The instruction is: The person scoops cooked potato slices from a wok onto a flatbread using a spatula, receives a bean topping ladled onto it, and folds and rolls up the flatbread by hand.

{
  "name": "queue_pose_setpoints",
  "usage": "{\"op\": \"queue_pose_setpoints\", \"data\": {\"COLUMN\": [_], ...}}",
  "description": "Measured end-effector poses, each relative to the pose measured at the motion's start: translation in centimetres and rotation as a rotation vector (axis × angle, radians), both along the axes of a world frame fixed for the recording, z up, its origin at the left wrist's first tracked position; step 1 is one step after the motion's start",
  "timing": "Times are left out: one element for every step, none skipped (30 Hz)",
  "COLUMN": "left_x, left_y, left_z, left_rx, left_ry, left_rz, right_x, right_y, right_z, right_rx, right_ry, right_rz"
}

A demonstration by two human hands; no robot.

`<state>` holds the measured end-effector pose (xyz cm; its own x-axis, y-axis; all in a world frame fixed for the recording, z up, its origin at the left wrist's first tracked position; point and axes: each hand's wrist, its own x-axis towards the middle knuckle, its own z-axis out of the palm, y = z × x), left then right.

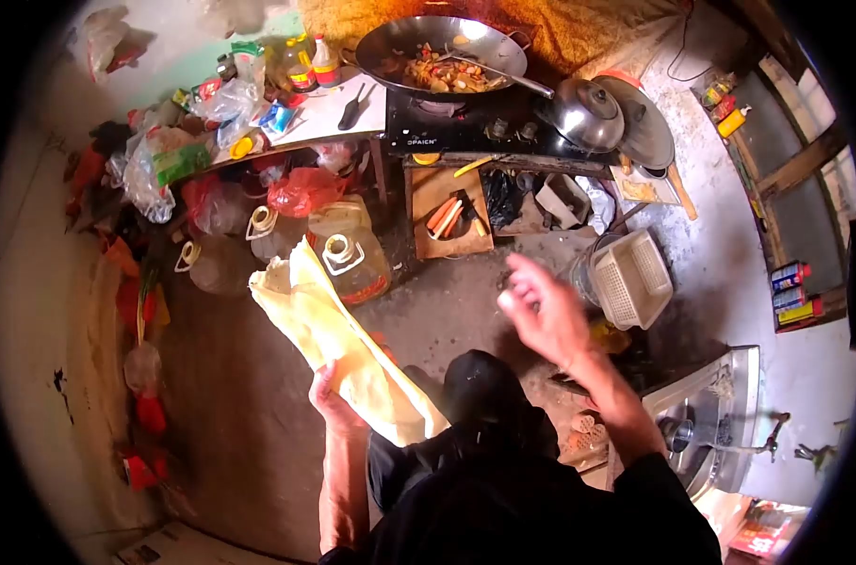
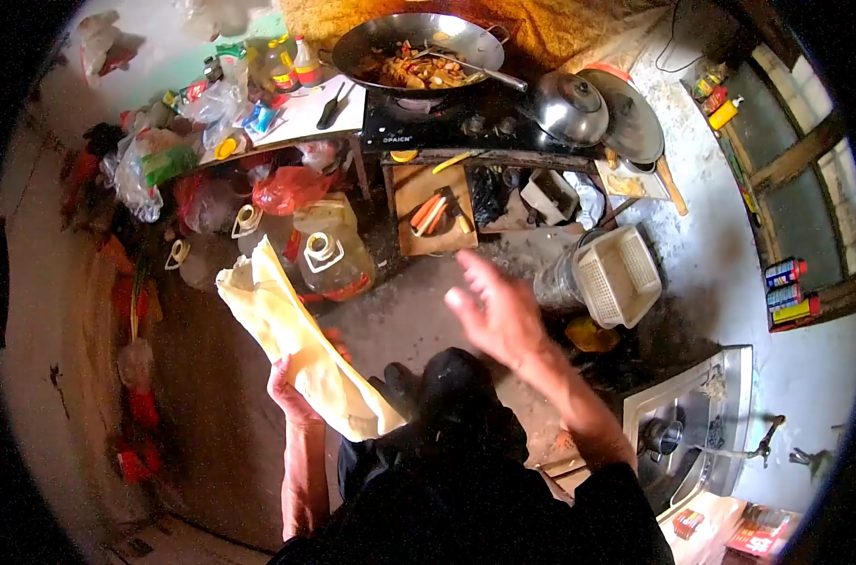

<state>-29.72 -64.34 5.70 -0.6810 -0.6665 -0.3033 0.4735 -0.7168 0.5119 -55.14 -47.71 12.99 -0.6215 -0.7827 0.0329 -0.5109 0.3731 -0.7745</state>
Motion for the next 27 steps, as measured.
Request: {"op": "queue_pose_setpoints", "data": {"left_x": [-1.0,-1.9,-2.6,-3.3,-4.0,-5.0,-6.2,-7.4,-8.6,-9.7,-11.0,-12.3,-13.6,-14.8,-16.0,-17.1,-18.6,-20.2,-20.8,-21.4,-22.1,-23.0,-23.9,-24.5,-25.2,-25.6,-25.9], "left_y": [-1.3,-2.6,-3.8,-4.8,-5.3,-6.0,-6.7,-7.2,-7.9,-8.7,-9.5,-10.0,-10.7,-11.4,-11.8,-12.2,-12.2,-12.6,-12.7,-12.7,-12.6,-12.6,-12.7,-12.9,-13.3,-13.6,-13.8], "left_z": [0.2,0.2,0.1,-0.2,-0.5,-0.8,-1.1,-1.1,-1.6,-2.3,-2.8,-2.8,-3.4,-4.1,-4.1,-3.6,-2.8,-3.0,-3.1,-3.7,-3.8,-3.7,-3.4,-2.9,-2.8,-2.9,-3.0], "left_rx": [0.0,-0.012,-0.02,-0.026,-0.031,-0.036,-0.041,-0.042,-0.04,-0.039,-0.038,-0.054,-0.041,-0.025,-0.004,0.017,0.045,0.01,-0.015,-0.05,-0.02,0.005,0.024,0.008,-0.01,-0.025,-0.038], "left_ry": [-0.023,-0.021,-0.022,-0.028,-0.04,-0.054,-0.067,-0.074,-0.078,-0.083,-0.087,-0.098,-0.112,-0.128,-0.152,-0.116,-0.136,-0.112,-0.1,-0.177,-0.22,-0.257,-0.285,-0.288,-0.299,-0.315,-0.331], "left_rz": [0.003,-0.009,-0.017,-0.022,-0.003,0.013,0.028,0.034,0.037,0.042,0.049,0.06,0.098,0.134,0.167,0.127,0.134,0.14,0.143,0.168,0.192,0.219,0.244,0.218,0.21,0.197,0.187], "right_x": [-2.5,-4.9,-7.3,-9.9,-12.6,-15.9,-19.2,-21.8,-24.5,-27.5,-30.3,-33.1,-35.9,-38.4,-39.8,-41.0,-42.4,-43.3,-44.5,-45.4,-46.2,-45.7,-45.1,-45.7,-46.6,-47.7,-48.7], "right_y": [-0.9,-1.8,-2.8,-3.8,-4.6,-5.6,-6.7,-7.8,-9.1,-10.5,-11.9,-13.4,-14.9,-16.2,-17.1,-18.2,-19.7,-20.8,-21.0,-21.2,-21.9,-22.6,-23.2,-23.4,-23.5,-23.3,-23.0], "right_z": [0.9,1.8,2.4,2.4,2.4,2.2,2.1,2.3,2.3,2.0,1.6,1.1,0.2,-0.8,-1.6,-2.2,-2.2,-2.1,-3.0,-4.3,-5.5,-5.0,-4.3,-4.6,-4.5,-4.4,-4.2], "right_rx": [0.001,0.023,0.047,0.046,0.042,0.072,0.102,0.13,0.157,0.199,0.227,0.255,0.29,0.315,0.401,0.486,0.559,0.674,0.64,0.675,0.704,0.73,0.751,0.746,0.726,0.71,0.694], "right_ry": [0.097,0.148,0.196,0.3,0.405,0.508,0.612,0.671,0.728,0.791,0.869,0.912,0.949,0.932,0.879,0.827,0.787,0.705,0.696,0.698,0.704,0.688,0.679,0.695,0.703,0.705,0.709], "right_rz": [-0.066,-0.131,-0.192,-0.218,-0.238,-0.237,-0.236,-0.225,-0.215,-0.205,-0.178,-0.137,-0.092,-0.063,-0.046,-0.031,-0.019,0.019,0.092,0.106,0.122,0.112,0.094,0.076,0.095,0.112,0.133]}}
